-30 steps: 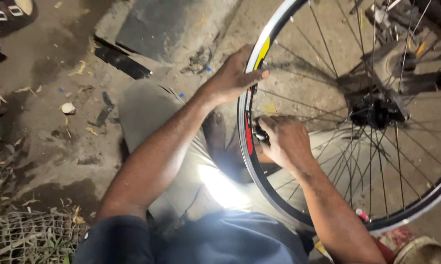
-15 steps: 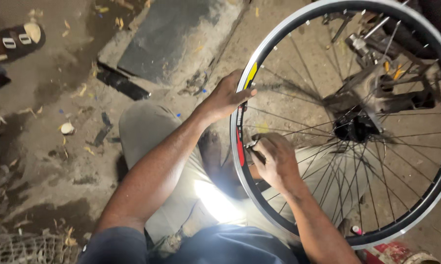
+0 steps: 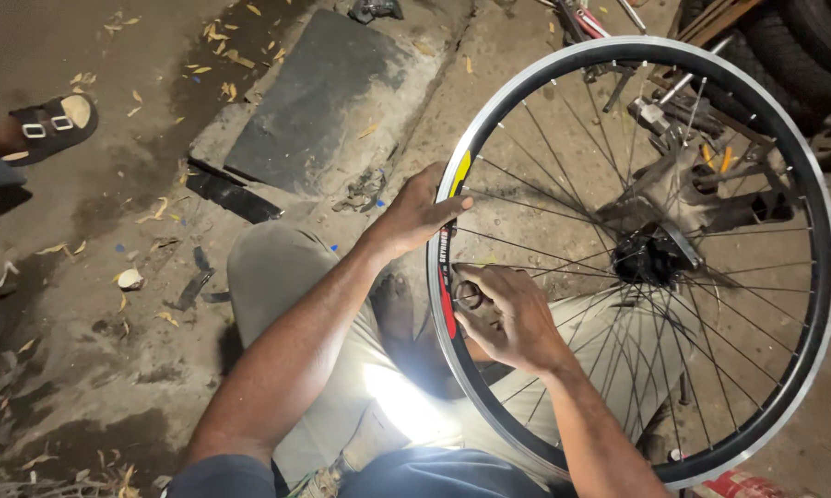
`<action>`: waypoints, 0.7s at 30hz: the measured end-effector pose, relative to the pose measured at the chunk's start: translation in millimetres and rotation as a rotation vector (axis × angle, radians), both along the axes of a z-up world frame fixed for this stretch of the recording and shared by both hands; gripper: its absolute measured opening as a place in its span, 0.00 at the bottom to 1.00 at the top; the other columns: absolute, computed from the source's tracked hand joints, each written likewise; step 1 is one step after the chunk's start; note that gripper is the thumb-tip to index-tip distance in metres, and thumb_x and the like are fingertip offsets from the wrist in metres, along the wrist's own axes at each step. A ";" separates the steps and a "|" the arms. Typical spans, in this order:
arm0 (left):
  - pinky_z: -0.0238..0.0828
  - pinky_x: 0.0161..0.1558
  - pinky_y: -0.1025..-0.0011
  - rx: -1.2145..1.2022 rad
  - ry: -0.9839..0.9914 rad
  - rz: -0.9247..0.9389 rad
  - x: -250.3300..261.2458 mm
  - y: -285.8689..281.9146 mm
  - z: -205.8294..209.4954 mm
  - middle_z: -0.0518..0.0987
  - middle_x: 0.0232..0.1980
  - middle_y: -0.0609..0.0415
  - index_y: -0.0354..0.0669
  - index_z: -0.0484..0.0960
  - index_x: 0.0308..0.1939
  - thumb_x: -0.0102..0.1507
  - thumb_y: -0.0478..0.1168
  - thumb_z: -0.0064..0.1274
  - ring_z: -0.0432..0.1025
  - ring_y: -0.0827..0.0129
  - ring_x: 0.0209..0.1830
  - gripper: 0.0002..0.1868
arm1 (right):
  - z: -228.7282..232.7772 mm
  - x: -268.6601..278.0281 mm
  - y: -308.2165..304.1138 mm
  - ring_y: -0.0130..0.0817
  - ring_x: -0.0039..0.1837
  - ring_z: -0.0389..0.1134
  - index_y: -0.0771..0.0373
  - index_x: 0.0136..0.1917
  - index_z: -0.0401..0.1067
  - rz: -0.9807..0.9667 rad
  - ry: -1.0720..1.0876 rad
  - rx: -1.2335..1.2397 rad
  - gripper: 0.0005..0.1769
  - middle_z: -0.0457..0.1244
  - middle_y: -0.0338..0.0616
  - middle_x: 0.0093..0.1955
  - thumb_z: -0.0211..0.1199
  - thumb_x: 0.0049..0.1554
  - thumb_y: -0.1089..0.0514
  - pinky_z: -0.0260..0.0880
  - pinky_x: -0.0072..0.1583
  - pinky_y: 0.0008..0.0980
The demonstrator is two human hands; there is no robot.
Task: The person is sitting on the ground and using a spoke wrench to tighten the spokes of a bicycle wheel. They rotate the wheel periodically to access different sections while continuing to adjust the spokes.
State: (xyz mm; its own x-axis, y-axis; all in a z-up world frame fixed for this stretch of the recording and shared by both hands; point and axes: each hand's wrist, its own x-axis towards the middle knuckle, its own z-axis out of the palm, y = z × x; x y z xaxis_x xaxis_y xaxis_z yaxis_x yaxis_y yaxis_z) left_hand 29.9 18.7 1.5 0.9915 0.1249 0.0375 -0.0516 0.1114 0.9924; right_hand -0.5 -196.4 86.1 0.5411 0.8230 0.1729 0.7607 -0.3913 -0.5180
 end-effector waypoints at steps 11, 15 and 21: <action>0.69 0.20 0.74 -0.085 0.169 0.206 1.3 -21.3 -1.9 0.73 0.28 0.58 0.37 0.75 0.57 0.65 0.38 0.57 0.68 0.77 0.21 0.18 | -27.3 -7.5 -5.6 0.49 0.57 0.70 0.62 0.48 0.69 0.000 -0.139 0.015 0.14 0.68 0.49 0.58 0.72 0.51 0.61 0.71 0.58 0.43; 0.70 0.20 0.73 -0.058 0.165 0.199 -5.6 -20.9 -3.3 0.74 0.29 0.58 0.34 0.75 0.53 0.66 0.38 0.56 0.70 0.77 0.22 0.15 | -28.7 -14.7 -1.9 0.52 0.59 0.69 0.65 0.50 0.70 -0.013 -0.099 -0.001 0.15 0.66 0.53 0.60 0.70 0.50 0.63 0.73 0.58 0.43; 0.69 0.21 0.73 0.006 0.158 0.222 -4.3 -22.9 -16.4 0.74 0.27 0.57 0.36 0.76 0.54 0.66 0.38 0.57 0.69 0.77 0.21 0.15 | -16.4 -17.1 3.8 0.48 0.59 0.71 0.61 0.48 0.71 -0.031 -0.088 -0.083 0.11 0.68 0.47 0.58 0.68 0.52 0.64 0.74 0.58 0.43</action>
State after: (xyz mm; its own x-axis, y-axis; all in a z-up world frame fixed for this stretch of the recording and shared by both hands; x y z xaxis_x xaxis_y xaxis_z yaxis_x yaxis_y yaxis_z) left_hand 25.6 -4.2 -14.9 0.9334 0.3404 -0.1138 0.0811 0.1089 0.9907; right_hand -17.6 -192.6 69.7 0.5519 0.8198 0.1528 0.7889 -0.4538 -0.4145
